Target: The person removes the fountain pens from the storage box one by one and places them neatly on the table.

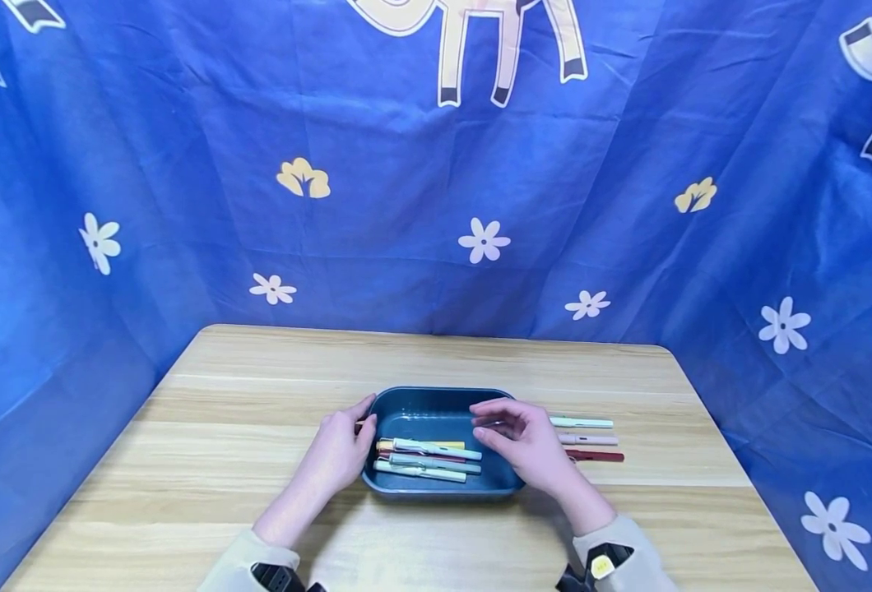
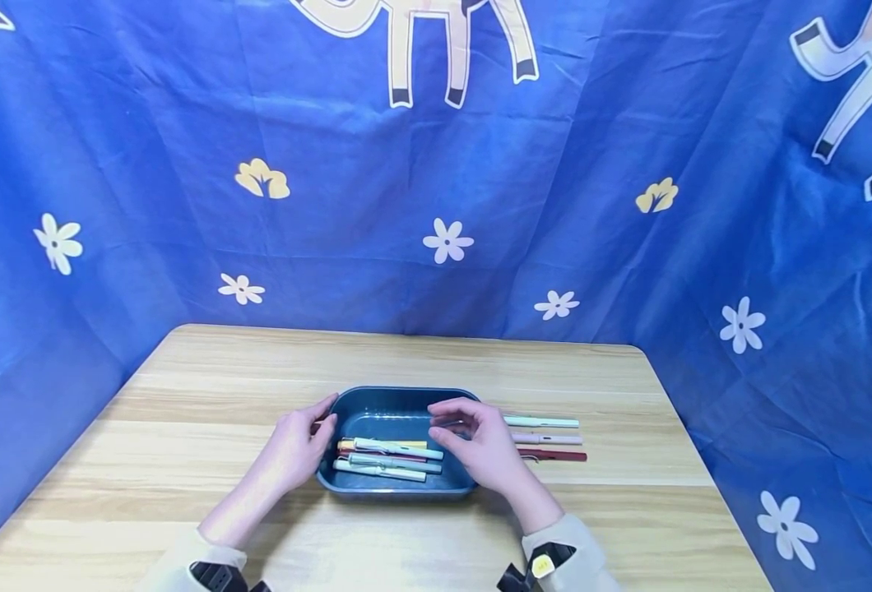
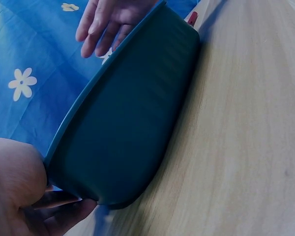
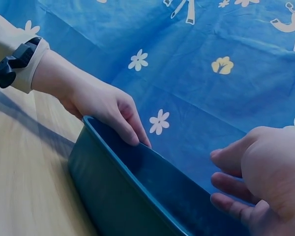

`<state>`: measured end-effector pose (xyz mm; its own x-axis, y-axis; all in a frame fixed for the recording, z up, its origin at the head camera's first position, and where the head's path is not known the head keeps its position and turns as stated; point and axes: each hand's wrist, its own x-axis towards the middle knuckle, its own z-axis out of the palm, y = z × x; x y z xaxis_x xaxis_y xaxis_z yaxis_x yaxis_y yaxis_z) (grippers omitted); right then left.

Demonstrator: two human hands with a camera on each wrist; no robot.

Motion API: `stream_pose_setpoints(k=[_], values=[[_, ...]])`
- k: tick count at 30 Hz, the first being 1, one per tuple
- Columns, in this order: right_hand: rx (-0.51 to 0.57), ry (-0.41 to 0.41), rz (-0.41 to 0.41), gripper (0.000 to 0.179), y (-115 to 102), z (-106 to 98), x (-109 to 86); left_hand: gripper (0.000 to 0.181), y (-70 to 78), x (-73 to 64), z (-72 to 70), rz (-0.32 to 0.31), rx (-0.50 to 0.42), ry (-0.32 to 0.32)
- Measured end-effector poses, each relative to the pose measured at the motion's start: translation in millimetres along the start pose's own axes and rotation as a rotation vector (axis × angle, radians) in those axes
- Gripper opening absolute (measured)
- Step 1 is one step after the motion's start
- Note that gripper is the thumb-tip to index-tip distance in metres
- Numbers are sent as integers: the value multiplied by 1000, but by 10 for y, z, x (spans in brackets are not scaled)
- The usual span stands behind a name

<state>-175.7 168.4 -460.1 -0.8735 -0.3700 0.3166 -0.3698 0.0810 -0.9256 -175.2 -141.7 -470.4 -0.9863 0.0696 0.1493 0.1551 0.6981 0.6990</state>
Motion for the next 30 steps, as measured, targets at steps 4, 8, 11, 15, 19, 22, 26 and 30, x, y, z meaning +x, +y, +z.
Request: stream_pose_setpoints(k=[4,8,11,15,19,22,26,30], values=[[-7,-19,39,28,-32,54,55,47,-3,7,1,0,-1,-1],[-8,-32,56,29,-33,110,101,47,-5,12,3,3,6,-1],[-6,-39,66,29,-21,147,137,47,-5,12,1,4,3,0],[-12,-49,101,28,-12,188,182,47,-5,8,-2,5,1,-1],[-33,-66,147,27,-10,224,220,47,-5,8,-7,6,3,1],[-61,-82,174,25,3,251,248,47,-2,10,-9,8,1,1],[-102,-94,197,23,28,284,285,47,3,12,-12,10,2,3],[-126,-94,203,21,57,315,321,47,5,8,-19,9,4,4]])
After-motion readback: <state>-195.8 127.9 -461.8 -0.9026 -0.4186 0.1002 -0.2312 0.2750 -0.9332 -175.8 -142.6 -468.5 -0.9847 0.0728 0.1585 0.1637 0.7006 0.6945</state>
